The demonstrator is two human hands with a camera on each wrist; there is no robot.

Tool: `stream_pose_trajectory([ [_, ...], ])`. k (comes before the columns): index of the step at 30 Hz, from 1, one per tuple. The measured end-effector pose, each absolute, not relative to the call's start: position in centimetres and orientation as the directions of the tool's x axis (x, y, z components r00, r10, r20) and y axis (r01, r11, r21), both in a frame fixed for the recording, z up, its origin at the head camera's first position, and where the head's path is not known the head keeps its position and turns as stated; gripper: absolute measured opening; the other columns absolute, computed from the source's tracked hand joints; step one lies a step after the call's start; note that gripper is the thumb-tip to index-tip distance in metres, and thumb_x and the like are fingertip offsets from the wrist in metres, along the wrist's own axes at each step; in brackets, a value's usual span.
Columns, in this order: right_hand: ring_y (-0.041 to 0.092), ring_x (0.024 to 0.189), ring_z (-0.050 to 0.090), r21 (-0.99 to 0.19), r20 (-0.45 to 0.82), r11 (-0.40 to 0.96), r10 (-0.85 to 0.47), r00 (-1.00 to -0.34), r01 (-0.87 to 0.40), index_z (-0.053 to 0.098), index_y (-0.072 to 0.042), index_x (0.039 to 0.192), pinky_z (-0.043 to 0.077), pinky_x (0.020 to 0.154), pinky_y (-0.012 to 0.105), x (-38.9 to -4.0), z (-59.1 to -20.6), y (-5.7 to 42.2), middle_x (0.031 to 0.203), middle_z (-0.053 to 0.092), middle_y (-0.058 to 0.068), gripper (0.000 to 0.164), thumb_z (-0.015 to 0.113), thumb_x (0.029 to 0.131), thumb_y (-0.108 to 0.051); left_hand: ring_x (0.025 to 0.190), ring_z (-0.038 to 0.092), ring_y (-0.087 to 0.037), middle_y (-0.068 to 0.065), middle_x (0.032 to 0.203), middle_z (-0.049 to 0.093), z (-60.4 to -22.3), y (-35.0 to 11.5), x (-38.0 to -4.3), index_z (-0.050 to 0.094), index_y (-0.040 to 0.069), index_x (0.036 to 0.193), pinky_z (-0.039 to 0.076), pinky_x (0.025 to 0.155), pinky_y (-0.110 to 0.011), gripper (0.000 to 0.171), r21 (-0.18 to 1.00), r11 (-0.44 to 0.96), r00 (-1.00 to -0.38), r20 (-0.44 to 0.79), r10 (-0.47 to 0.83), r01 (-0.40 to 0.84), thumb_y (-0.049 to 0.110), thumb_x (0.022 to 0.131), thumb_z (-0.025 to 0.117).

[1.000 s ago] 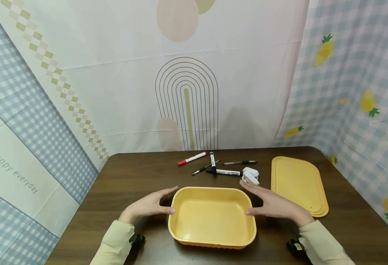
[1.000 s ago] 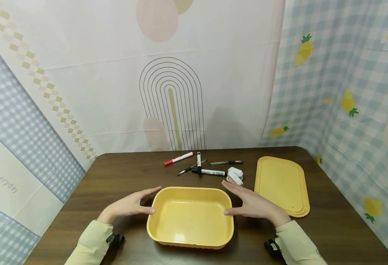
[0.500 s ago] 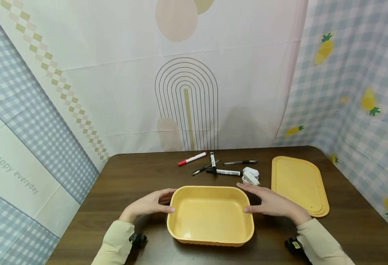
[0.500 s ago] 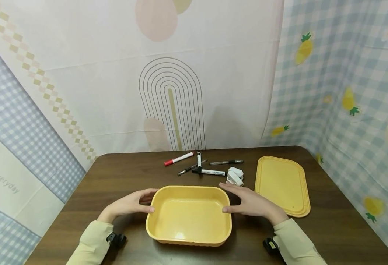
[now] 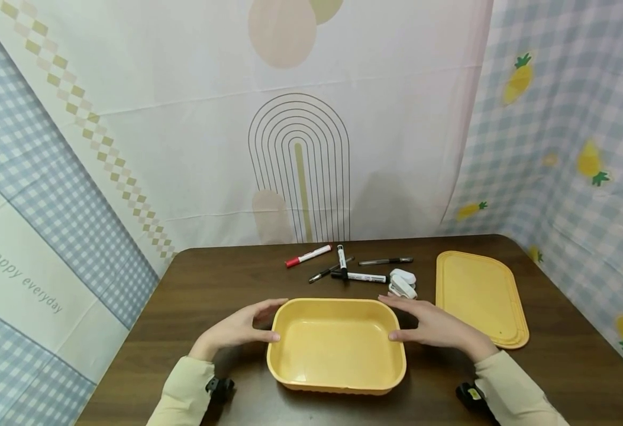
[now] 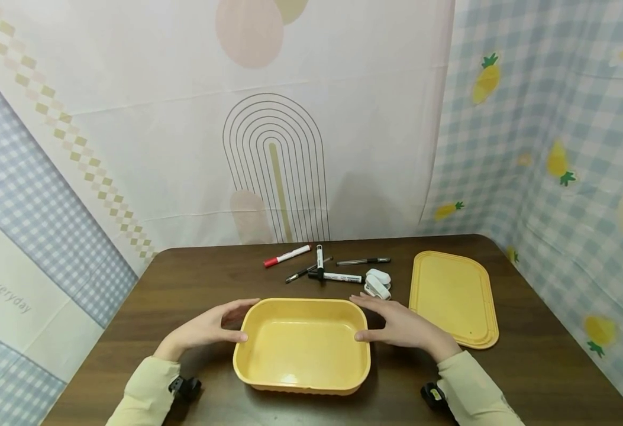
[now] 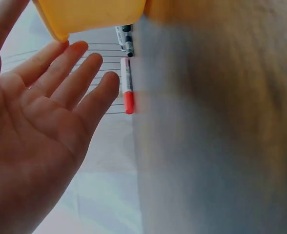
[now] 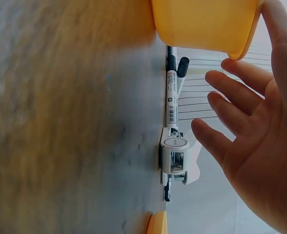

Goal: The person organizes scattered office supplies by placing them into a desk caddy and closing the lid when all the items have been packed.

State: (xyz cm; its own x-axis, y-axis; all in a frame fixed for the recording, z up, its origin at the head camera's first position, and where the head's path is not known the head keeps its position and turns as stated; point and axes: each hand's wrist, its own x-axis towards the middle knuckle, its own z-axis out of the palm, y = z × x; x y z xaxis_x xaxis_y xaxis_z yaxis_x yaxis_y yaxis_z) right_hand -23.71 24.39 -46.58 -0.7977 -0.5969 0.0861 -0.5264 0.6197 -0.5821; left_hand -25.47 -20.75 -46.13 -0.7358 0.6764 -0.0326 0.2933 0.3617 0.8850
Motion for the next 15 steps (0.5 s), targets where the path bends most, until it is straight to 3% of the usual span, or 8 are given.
stream_pose_trajectory([
  [7,0.041,0.141,0.039,-0.575,0.085,0.626,-0.595,-0.799,-0.527,0.045,-0.013,0.153,0.036,0.106,0.064,-23.7,-46.6,24.4,0.154,0.043,0.019,0.078,0.072,0.09,-0.05,0.148,0.029,-0.029,-0.005,0.162,0.034,-44.8,-20.7,-24.4,0.039,0.012,0.156,0.028,0.116,-0.056,0.086,0.729,0.518,-0.756,-0.001,0.655,0.448,0.038,0.086,0.081],
  [15,0.041,0.141,0.038,-0.575,0.071,0.636,-0.588,-0.806,-0.515,0.045,-0.014,0.154,0.036,0.107,0.064,-23.7,-46.6,24.3,0.155,0.042,0.019,0.077,0.072,0.091,-0.05,0.151,0.019,-0.029,-0.009,0.167,0.019,-44.1,-20.7,-23.3,0.023,0.008,0.161,0.025,0.118,-0.05,0.107,0.719,0.534,-0.713,-0.076,0.697,0.446,0.043,0.08,0.085],
])
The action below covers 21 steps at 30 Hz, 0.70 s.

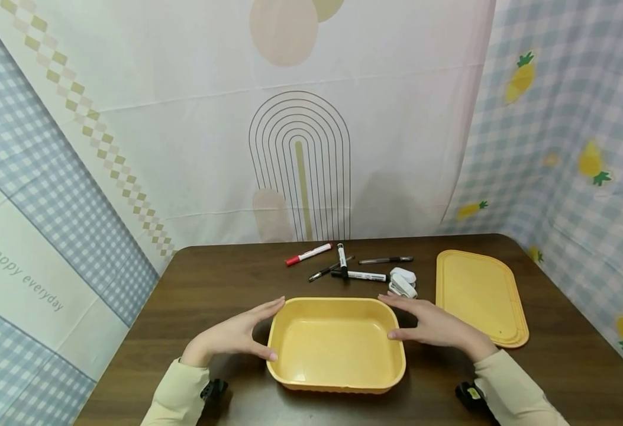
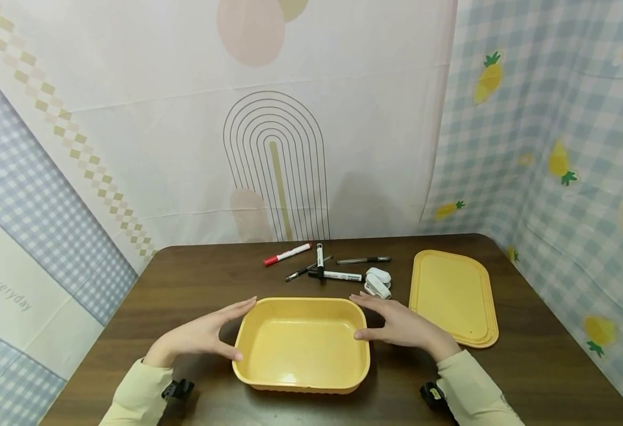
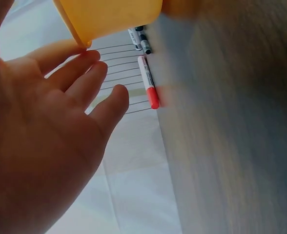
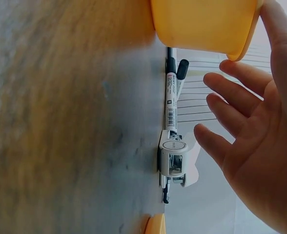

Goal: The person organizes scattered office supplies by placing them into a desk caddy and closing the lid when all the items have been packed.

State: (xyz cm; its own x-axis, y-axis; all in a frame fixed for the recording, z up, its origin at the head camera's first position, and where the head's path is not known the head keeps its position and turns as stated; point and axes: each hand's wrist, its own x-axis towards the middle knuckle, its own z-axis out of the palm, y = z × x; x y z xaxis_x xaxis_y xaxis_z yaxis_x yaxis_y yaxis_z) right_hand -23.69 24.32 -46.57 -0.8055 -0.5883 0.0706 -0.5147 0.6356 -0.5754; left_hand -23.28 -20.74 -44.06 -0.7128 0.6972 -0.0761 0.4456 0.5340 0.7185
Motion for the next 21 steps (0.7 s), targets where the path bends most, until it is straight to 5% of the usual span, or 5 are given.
stream_pose_trajectory([
  [21,0.037,0.138,0.044,-0.526,0.13,0.66,-0.561,-0.817,-0.537,0.045,-0.017,0.153,0.041,0.106,0.059,-24.3,-45.3,24.7,0.154,0.045,0.015,0.08,0.07,0.089,-0.058,0.152,0.015,-0.029,-0.011,0.168,0.013,-44.4,-20.6,-23.4,0.016,0.008,0.162,0.023,0.118,-0.052,0.114,0.719,0.533,-0.696,-0.096,0.712,0.446,0.041,0.078,0.087],
])
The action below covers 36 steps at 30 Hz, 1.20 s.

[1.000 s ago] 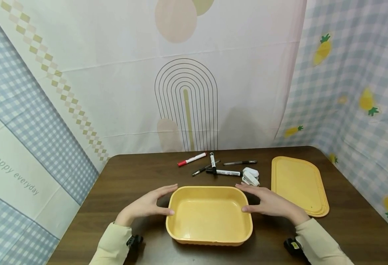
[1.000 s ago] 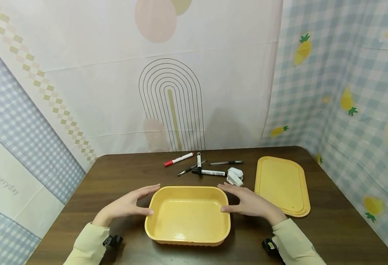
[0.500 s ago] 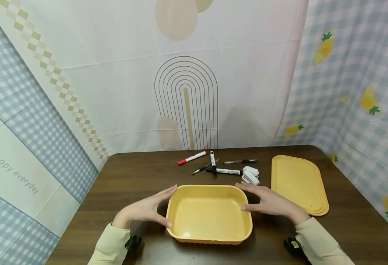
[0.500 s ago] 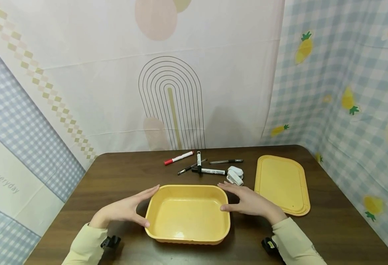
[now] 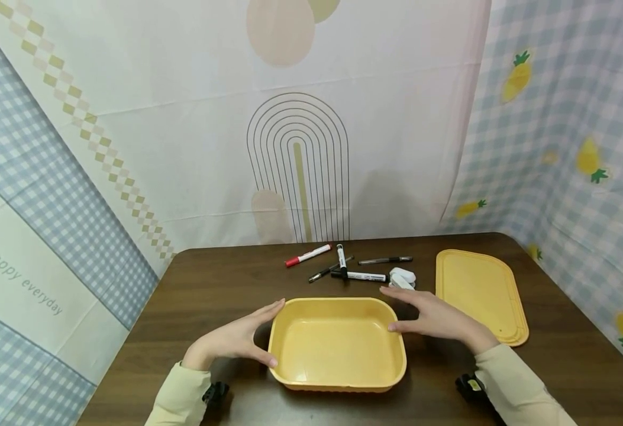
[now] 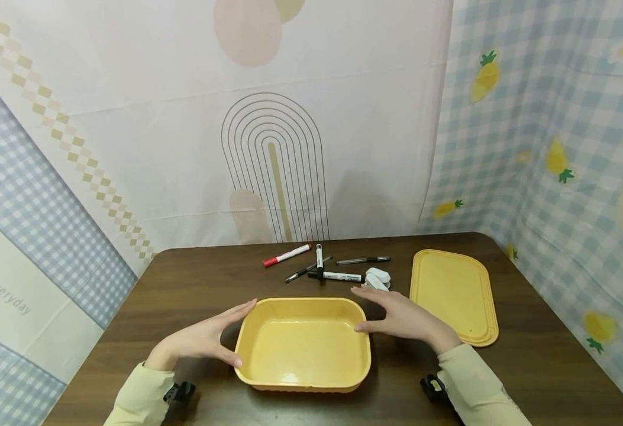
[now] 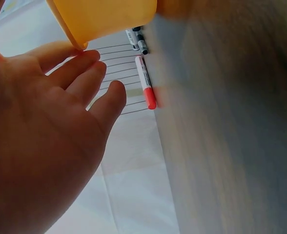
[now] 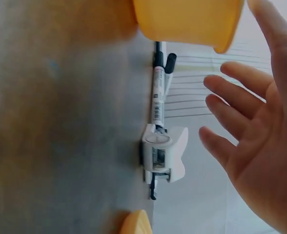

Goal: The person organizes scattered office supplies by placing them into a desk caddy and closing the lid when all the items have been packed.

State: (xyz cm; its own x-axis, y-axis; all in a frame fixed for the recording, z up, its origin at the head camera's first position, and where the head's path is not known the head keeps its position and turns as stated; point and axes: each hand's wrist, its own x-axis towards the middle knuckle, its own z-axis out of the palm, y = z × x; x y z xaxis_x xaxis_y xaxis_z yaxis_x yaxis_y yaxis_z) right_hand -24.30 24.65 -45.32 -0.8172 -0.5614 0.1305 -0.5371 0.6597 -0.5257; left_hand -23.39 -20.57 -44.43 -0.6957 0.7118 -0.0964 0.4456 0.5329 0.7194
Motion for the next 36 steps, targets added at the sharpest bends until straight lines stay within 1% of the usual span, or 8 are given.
stream_pose_trajectory([
  [4,0.036,0.131,0.053,-0.532,0.194,0.7,-0.448,-0.873,-0.477,0.05,-0.016,0.151,0.045,0.101,0.057,-25.0,-44.3,25.1,0.148,0.052,0.014,0.075,0.071,0.09,-0.055,0.152,0.016,-0.028,-0.01,0.168,0.014,-44.5,-20.4,-23.6,0.017,0.009,0.162,0.024,0.118,-0.052,0.115,0.713,0.541,-0.699,-0.101,0.708,0.445,0.043,0.078,0.087],
  [10,0.047,0.131,0.047,-0.515,0.278,0.751,-0.31,-0.909,-0.413,0.049,-0.008,0.15,0.041,0.102,0.065,-26.7,-42.3,26.2,0.147,0.049,0.024,0.066,0.066,0.098,-0.045,0.151,0.018,-0.028,-0.01,0.168,0.016,-44.4,-20.2,-24.1,0.017,0.008,0.162,0.024,0.118,-0.053,0.114,0.709,0.536,-0.702,-0.082,0.708,0.458,0.041,0.078,0.087],
  [15,0.048,0.129,0.047,-0.515,0.284,0.781,-0.235,-0.93,-0.355,0.045,-0.007,0.152,0.04,0.101,0.065,-27.7,-41.4,27.3,0.148,0.047,0.025,0.068,0.059,0.1,-0.05,0.151,0.018,-0.028,-0.007,0.167,0.017,-44.3,-20.0,-24.4,0.018,0.009,0.162,0.024,0.118,-0.054,0.113,0.715,0.538,-0.705,-0.088,0.704,0.447,0.041,0.078,0.087],
  [27,0.049,0.132,0.044,-0.509,0.312,0.79,-0.202,-0.928,-0.343,0.047,-0.003,0.15,0.037,0.104,0.065,-29.4,-41.2,28.4,0.147,0.048,0.027,0.064,0.06,0.101,-0.043,0.15,0.021,-0.026,-0.007,0.166,0.022,-44.7,-19.8,-25.0,0.02,0.011,0.162,0.023,0.118,-0.054,0.113,0.722,0.537,-0.715,-0.086,0.694,0.435,0.044,0.077,0.087],
  [30,0.049,0.123,0.052,-0.515,0.29,0.788,-0.21,-0.934,-0.337,0.046,-0.003,0.151,0.039,0.102,0.066,-29.9,-41.2,28.5,0.148,0.046,0.028,0.066,0.058,0.102,-0.045,0.15,0.02,-0.026,-0.006,0.166,0.022,-44.7,-19.8,-25.0,0.02,0.011,0.162,0.023,0.118,-0.054,0.113,0.722,0.539,-0.715,-0.089,0.694,0.433,0.044,0.078,0.087],
  [32,0.049,0.122,0.052,-0.512,0.28,0.791,-0.215,-0.936,-0.335,0.046,-0.003,0.15,0.038,0.102,0.066,-30.4,-41.3,28.6,0.148,0.046,0.028,0.065,0.057,0.102,-0.045,0.15,0.02,-0.026,-0.006,0.166,0.021,-44.7,-19.8,-25.0,0.02,0.011,0.162,0.023,0.118,-0.054,0.113,0.725,0.539,-0.715,-0.092,0.693,0.429,0.043,0.077,0.087],
  [35,0.049,0.124,0.051,-0.499,0.268,0.801,-0.221,-0.938,-0.332,0.048,-0.002,0.149,0.038,0.103,0.066,-31.3,-41.5,28.6,0.147,0.047,0.028,0.062,0.058,0.103,-0.042,0.15,0.019,-0.026,-0.007,0.166,0.021,-44.6,-19.7,-25.1,0.019,0.01,0.162,0.022,0.118,-0.054,0.113,0.727,0.539,-0.713,-0.097,0.694,0.426,0.042,0.077,0.087],
  [36,0.05,0.128,0.047,-0.493,0.267,0.804,-0.223,-0.938,-0.331,0.048,-0.002,0.148,0.037,0.104,0.066,-31.7,-41.5,28.6,0.146,0.048,0.028,0.061,0.059,0.103,-0.04,0.15,0.019,-0.026,-0.007,0.166,0.021,-44.5,-19.7,-25.1,0.02,0.01,0.162,0.022,0.118,-0.054,0.113,0.726,0.539,-0.713,-0.098,0.695,0.426,0.042,0.077,0.087],
])
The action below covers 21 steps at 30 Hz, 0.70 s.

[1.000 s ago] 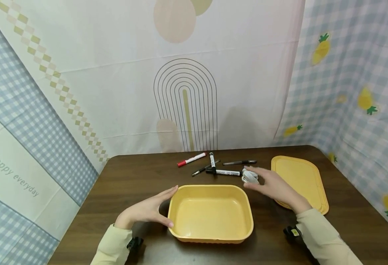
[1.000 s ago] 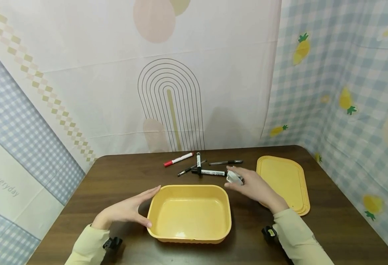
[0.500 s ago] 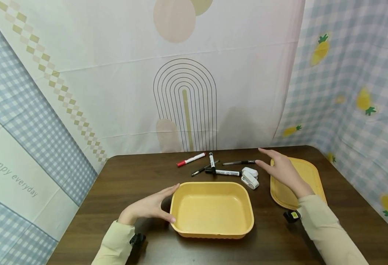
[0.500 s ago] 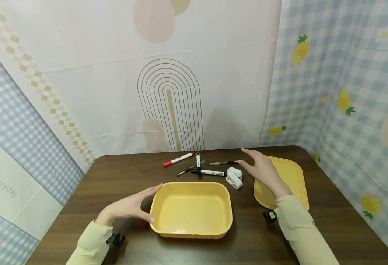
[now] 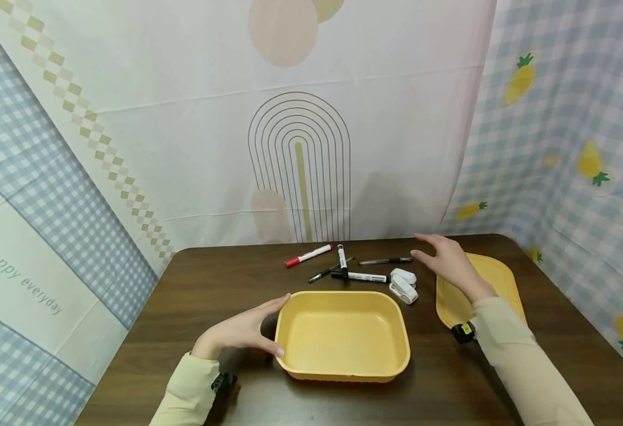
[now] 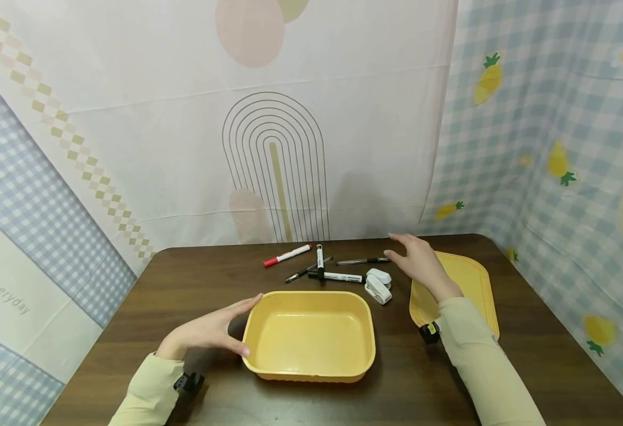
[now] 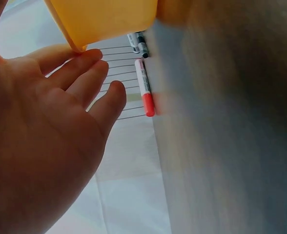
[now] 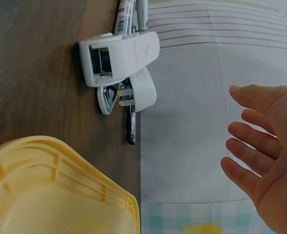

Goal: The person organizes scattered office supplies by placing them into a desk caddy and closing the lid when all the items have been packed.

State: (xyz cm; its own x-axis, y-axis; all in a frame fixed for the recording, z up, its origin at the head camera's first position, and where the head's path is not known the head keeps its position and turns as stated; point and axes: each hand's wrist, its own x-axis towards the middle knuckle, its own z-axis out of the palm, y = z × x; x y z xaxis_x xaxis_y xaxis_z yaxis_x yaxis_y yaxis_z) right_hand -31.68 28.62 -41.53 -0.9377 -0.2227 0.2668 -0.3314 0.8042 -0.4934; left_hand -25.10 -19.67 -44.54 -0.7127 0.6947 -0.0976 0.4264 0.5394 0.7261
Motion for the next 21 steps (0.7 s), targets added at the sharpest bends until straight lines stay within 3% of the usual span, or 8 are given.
stream_pose_trajectory([
  [21,0.048,0.136,0.04,-0.511,0.189,0.786,-0.293,-0.937,-0.349,0.053,-0.003,0.145,0.034,0.108,0.064,-37.2,-42.6,27.7,0.148,0.048,0.025,0.057,0.066,0.099,-0.034,0.149,0.022,-0.025,-0.003,0.165,0.024,-44.9,-19.8,-25.2,0.02,0.013,0.162,0.023,0.118,-0.053,0.113,0.734,0.529,-0.717,-0.084,0.692,0.425,0.042,0.077,0.087],
])
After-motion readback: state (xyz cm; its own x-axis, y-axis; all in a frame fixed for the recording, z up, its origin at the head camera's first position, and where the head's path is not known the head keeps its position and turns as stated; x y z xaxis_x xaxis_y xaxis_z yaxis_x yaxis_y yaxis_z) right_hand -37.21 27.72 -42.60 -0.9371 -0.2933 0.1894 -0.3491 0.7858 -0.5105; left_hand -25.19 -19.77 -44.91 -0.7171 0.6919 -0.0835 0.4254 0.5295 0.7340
